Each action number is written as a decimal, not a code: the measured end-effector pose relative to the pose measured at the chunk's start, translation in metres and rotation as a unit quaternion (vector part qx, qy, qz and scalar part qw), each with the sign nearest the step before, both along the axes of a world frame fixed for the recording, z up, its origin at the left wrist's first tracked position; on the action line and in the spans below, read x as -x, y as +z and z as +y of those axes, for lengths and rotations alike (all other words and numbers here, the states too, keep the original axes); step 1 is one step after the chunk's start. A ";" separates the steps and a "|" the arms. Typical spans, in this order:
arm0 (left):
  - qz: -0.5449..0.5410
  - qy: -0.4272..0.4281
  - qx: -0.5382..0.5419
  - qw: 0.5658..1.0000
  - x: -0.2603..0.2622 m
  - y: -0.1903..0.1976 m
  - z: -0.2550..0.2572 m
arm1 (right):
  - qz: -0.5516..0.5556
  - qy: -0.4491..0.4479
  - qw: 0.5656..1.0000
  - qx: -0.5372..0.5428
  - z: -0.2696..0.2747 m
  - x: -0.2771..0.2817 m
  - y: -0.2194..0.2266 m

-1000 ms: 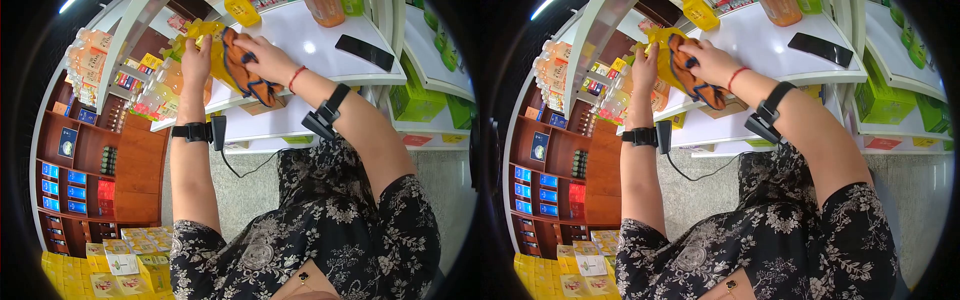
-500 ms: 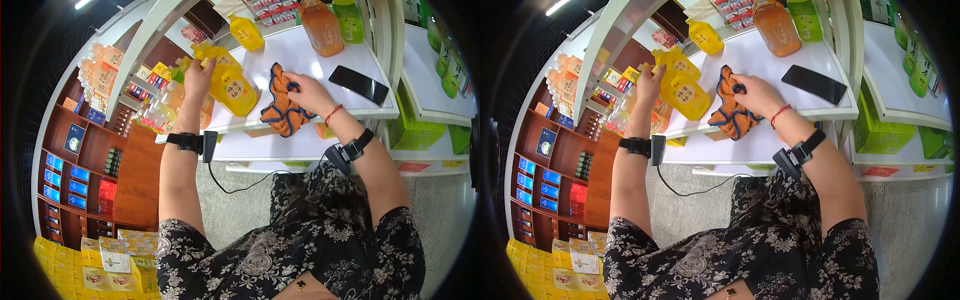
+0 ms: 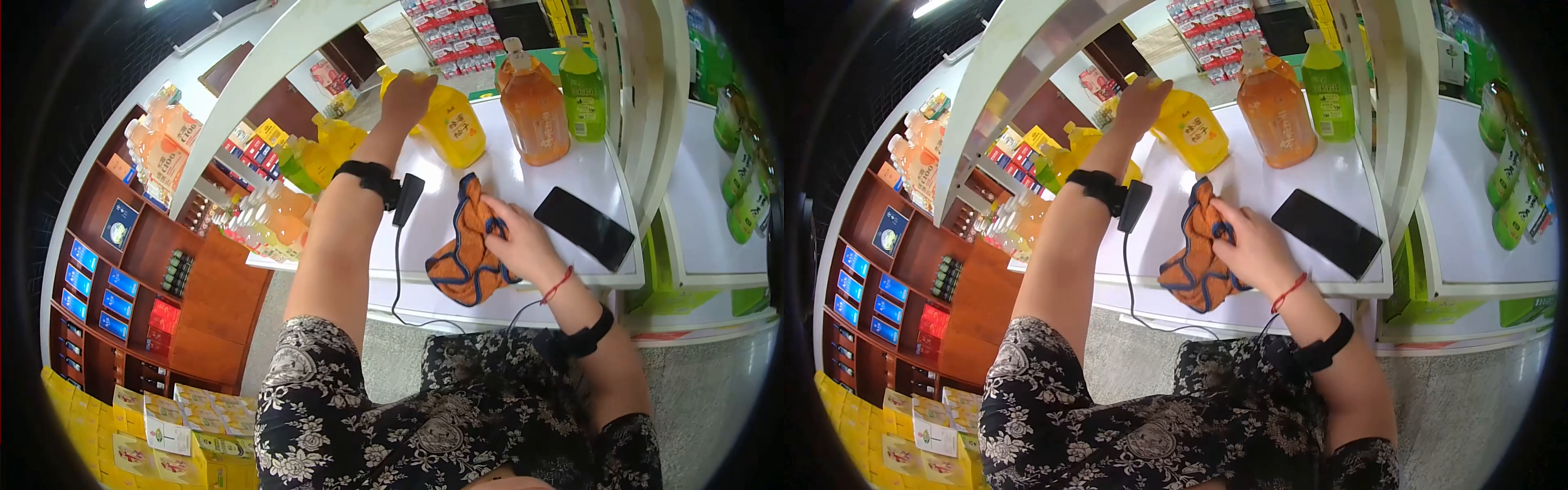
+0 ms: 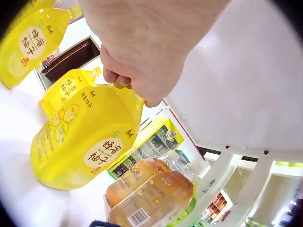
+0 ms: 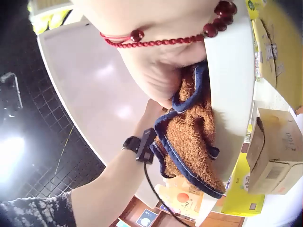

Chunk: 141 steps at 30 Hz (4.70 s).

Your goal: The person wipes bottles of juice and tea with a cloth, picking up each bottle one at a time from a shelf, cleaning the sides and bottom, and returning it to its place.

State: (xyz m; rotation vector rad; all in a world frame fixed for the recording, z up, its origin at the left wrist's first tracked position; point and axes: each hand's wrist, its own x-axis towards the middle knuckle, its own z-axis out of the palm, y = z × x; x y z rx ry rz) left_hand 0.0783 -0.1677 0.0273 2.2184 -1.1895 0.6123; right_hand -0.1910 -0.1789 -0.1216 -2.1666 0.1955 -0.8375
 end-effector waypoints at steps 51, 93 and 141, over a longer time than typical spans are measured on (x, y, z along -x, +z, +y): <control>-0.004 0.075 0.002 0.997 -0.065 -0.002 0.064 | -0.014 0.004 0.998 -0.061 0.003 0.001 0.001; 0.051 -0.005 0.000 0.999 0.064 -0.004 0.197 | -0.132 -0.011 0.987 0.089 0.077 -0.104 0.082; -0.017 0.116 -0.070 0.991 0.053 0.000 0.176 | -0.062 -0.058 0.994 0.074 0.075 -0.110 0.052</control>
